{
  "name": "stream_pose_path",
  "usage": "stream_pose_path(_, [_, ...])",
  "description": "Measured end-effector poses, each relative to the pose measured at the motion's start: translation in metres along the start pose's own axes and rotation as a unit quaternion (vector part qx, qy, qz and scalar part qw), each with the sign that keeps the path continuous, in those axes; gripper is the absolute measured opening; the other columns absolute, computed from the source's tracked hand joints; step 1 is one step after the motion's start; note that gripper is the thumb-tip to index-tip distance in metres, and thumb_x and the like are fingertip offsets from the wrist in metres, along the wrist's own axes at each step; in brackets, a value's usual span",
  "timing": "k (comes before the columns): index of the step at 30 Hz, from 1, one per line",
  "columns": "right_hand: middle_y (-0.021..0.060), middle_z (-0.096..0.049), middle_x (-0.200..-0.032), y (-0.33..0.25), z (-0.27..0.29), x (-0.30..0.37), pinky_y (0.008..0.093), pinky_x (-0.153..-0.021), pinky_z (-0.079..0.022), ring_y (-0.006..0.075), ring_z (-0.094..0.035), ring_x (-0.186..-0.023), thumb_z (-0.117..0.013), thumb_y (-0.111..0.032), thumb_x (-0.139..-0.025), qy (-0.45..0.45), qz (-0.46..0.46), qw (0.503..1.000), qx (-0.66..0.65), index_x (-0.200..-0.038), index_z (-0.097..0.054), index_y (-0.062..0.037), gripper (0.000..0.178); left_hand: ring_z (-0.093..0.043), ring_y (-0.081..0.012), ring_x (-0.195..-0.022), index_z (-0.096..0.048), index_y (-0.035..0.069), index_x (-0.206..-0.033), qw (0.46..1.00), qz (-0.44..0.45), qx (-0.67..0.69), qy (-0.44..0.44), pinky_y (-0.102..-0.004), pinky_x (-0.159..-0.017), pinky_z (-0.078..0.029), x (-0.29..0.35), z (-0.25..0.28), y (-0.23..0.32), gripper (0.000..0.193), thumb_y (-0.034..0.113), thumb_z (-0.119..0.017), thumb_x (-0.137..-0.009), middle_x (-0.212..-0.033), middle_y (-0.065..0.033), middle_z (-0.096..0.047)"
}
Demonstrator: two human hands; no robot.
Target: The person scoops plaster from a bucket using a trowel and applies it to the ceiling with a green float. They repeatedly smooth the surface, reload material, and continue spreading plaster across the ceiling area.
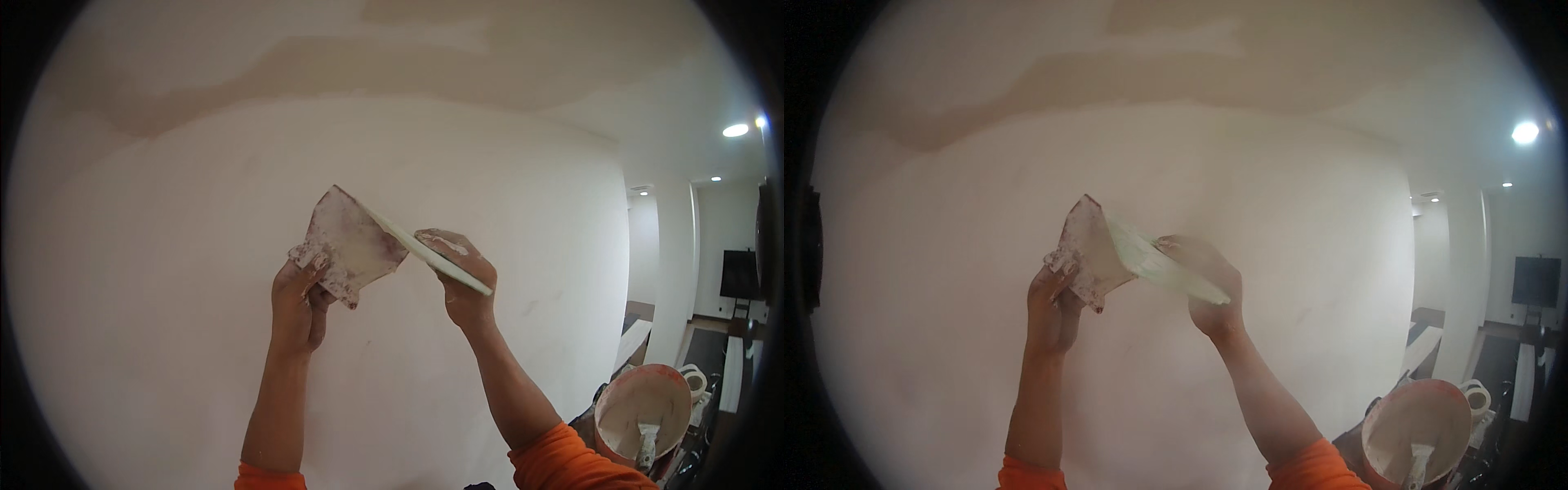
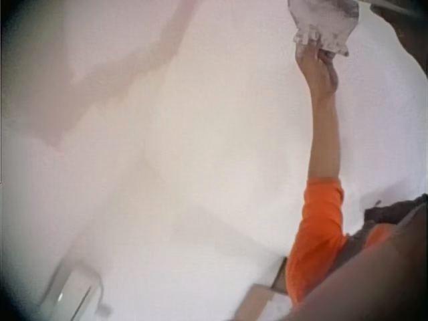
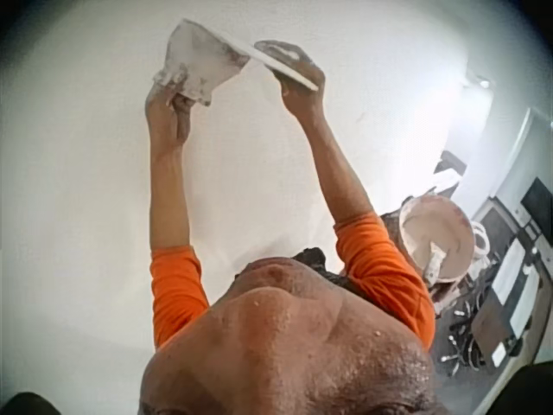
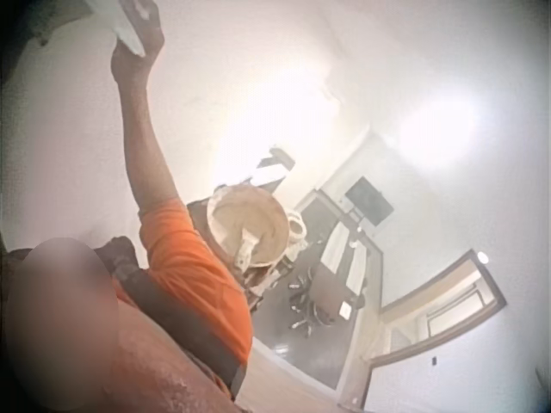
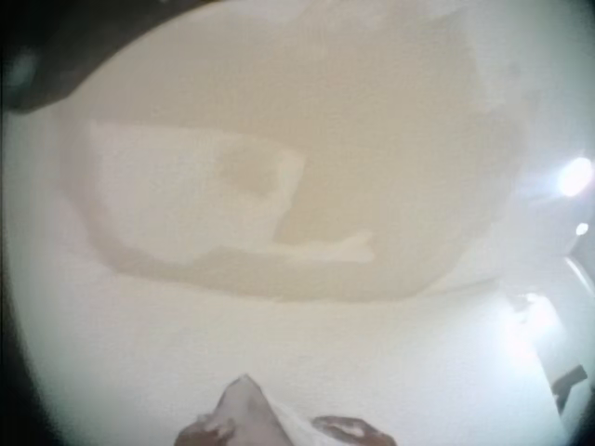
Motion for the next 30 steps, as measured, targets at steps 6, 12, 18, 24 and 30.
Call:
stream_pose_path(6, [0.0111, -0.068, -0.117, 0.013, 0.001, -0.006, 0.0336, -0.091, -0.055, 0.0259, -0.066, -0.107, -0.065, 0.010, -0.079, -0.041, 0.053, 0.984, 0.164, -0.116, -0.070, -0.0072, 0.041, -0.066, -0.0207, -0.094, -0.048, -0.006, -0.127, 0.999, 0.018, 0.034, -0.019, -0.0363, -0.078, -0.059, 0.015, -0.015, 0.020, 0.038, 0.010, -0.057, -0.093, -0.112, -0.0146, -0.063])
stream_pose_path(12, [0.0081, -0.067, -0.111, 0.013, 0.037, 0.009, 0.0373, -0.085, -0.053, 0.0242, -0.064, -0.097, -0.061, -0.002, -0.085, 0.039, -0.179, 0.981, 0.067, -0.110, -0.066, -0.0010, 0.025, -0.068, -0.0240, -0.102, -0.059, -0.005, -0.120, 0.944, -0.197, -0.260, -0.059, -0.0374, -0.088, -0.058, 0.028, -0.037, 0.046, 0.031, -0.001, -0.061, -0.090, -0.110, -0.0135, -0.069])
stream_pose_path(18, [0.0083, -0.064, -0.111, -0.011, 0.066, 0.026, 0.0384, -0.091, -0.050, 0.0226, -0.062, -0.103, -0.060, -0.012, -0.088, 0.135, -0.381, 0.752, -0.520, -0.117, -0.058, -0.0016, 0.031, -0.066, -0.0279, -0.112, -0.070, 0.001, -0.110, 0.721, -0.412, -0.532, -0.164, -0.0362, -0.092, -0.056, -0.010, -0.055, 0.032, 0.027, -0.011, -0.057, -0.089, -0.115, -0.0124, -0.071])
stream_pose_path(24, [0.0113, -0.064, -0.111, -0.027, 0.084, -0.044, 0.0364, -0.087, -0.048, 0.0186, -0.060, -0.099, -0.062, -0.012, -0.091, 0.292, -0.150, 0.927, -0.180, -0.117, -0.058, 0.0038, 0.031, -0.068, -0.0230, -0.101, -0.065, -0.005, -0.116, 0.885, -0.140, -0.440, -0.067, -0.0356, -0.092, -0.055, -0.007, 0.038, 0.018, 0.029, -0.007, -0.056, -0.088, -0.105, -0.0114, -0.071])
stream_pose_path(30, [0.0213, -0.056, -0.123, -0.006, 0.032, -0.164, 0.0415, -0.089, -0.048, 0.0331, -0.056, -0.110, -0.056, -0.012, -0.094, 0.372, -0.058, 0.910, 0.172, -0.134, -0.045, 0.0062, 0.046, -0.065, -0.0147, -0.089, -0.063, -0.011, -0.113, 0.949, -0.074, -0.305, 0.042, -0.0296, -0.084, -0.052, -0.011, 0.091, -0.021, 0.027, -0.004, -0.054, -0.089, -0.103, -0.0099, -0.068])
Point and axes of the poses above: each hand's wrist, its own x-axis away from the middle knuckle, its own z-axis out of the back of the hand, y = z × x, the point moved 2 cm from there along -x, towards the middle knuckle
